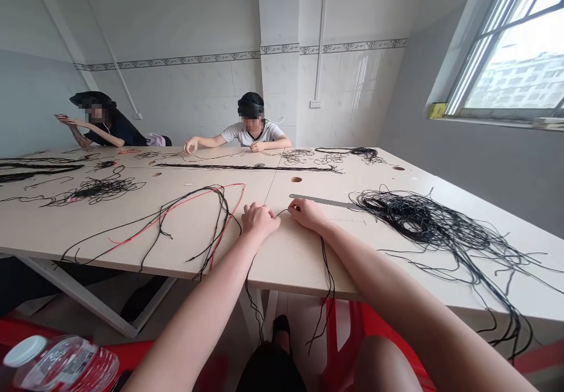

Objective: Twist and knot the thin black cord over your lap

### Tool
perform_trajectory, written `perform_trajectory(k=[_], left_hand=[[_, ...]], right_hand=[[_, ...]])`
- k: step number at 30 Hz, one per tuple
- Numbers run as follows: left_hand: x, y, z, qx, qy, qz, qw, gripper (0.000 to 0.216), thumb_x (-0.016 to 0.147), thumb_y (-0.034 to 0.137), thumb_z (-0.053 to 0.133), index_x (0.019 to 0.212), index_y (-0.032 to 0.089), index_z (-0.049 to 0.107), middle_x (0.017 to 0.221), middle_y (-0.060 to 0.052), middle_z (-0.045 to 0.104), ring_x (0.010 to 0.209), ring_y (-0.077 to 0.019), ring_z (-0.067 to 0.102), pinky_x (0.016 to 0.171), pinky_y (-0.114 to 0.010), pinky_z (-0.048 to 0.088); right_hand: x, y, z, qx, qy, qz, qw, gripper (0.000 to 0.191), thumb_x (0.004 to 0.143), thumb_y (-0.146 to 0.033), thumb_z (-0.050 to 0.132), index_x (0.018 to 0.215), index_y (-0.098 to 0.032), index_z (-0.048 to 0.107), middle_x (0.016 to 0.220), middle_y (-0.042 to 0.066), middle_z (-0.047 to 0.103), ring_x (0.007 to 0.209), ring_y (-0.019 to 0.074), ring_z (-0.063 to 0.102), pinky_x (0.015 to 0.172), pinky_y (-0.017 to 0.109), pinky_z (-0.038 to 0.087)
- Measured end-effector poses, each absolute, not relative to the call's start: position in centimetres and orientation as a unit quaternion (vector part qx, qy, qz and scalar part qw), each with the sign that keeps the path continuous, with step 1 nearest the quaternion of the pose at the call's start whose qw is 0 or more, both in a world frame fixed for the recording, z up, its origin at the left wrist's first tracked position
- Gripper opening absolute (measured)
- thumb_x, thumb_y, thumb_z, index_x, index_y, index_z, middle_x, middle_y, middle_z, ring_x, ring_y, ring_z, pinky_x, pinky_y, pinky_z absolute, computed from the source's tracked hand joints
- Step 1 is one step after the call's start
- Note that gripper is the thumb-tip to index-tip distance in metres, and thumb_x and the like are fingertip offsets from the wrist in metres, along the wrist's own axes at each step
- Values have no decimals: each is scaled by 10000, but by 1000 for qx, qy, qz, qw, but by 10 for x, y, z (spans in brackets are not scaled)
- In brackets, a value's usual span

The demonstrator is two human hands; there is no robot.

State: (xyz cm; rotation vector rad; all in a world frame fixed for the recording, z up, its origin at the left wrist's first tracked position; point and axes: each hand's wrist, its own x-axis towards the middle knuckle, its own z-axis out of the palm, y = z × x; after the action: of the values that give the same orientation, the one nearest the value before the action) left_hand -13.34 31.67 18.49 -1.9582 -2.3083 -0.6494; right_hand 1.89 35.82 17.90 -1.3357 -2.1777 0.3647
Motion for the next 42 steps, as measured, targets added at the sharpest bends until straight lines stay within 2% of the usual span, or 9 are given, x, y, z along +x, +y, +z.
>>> perform_trajectory(k=[9,16,18,22,25,28,34,38,42], left_hand=[[-133,314,188,-643,-737,-207,22,210,696,292,513,755,176,677,976,-137,610,1020,-327,473,814,-398,434],[-135,316,188,-639,-727,-253,5,155,690,254,533,720,162,654,956,-157,625,1034,-348,497,831,-445,437],[-133,317,191,-649,-708,-278,-11,176,704,225,536,814,153,652,957,-143,642,1005,-312,542,836,-427,451],[-119,295,204,-705,-617,-344,-58,326,783,204,519,1103,174,574,1058,-70,649,957,-164,600,825,-272,484],[-107,245,208,-721,-478,-499,-61,199,840,227,492,954,165,643,1004,-69,648,913,-146,607,791,-257,498],[-102,181,200,-715,-422,-548,-102,134,819,214,562,907,202,662,905,-28,631,780,-116,612,658,-209,513],[-88,102,166,-696,-460,-492,-250,222,804,144,575,981,259,643,941,1,624,821,-100,622,738,-189,525],[-77,87,161,-618,-509,-446,-400,260,809,196,578,1059,260,611,908,-2,638,834,-109,626,746,-190,535],[-67,79,171,-586,-520,-438,-441,242,795,205,587,1035,217,613,848,-14,633,823,-122,618,735,-201,539]], right_hand=[[24,356,183,-499,-803,148,290,188,809,-209,472,834,-184,656,843,43,686,730,152,569,601,221,373],[24,358,179,-488,-800,164,307,179,762,-143,463,755,-170,640,801,48,676,686,141,543,588,220,357],[23,357,185,-485,-798,172,314,177,751,-127,454,717,-160,624,744,45,659,636,130,516,561,220,342],[25,329,209,-471,-792,192,337,150,754,-150,462,671,-149,588,628,13,591,570,106,455,529,215,319],[33,279,222,-446,-787,210,371,115,772,-190,484,714,-158,579,653,-12,568,591,92,445,539,204,322],[46,216,211,-325,-757,371,429,171,816,-306,505,743,-165,571,651,-26,543,565,80,429,509,198,324],[72,137,151,-281,-529,657,458,283,775,-414,617,665,-178,504,517,-75,387,452,49,294,428,191,235],[80,124,133,-246,-410,754,450,281,761,-386,651,657,-167,509,471,-90,332,424,34,230,409,194,149],[83,120,133,-209,-389,788,430,259,768,-351,648,651,-164,513,473,-89,317,435,38,235,426,205,138]])
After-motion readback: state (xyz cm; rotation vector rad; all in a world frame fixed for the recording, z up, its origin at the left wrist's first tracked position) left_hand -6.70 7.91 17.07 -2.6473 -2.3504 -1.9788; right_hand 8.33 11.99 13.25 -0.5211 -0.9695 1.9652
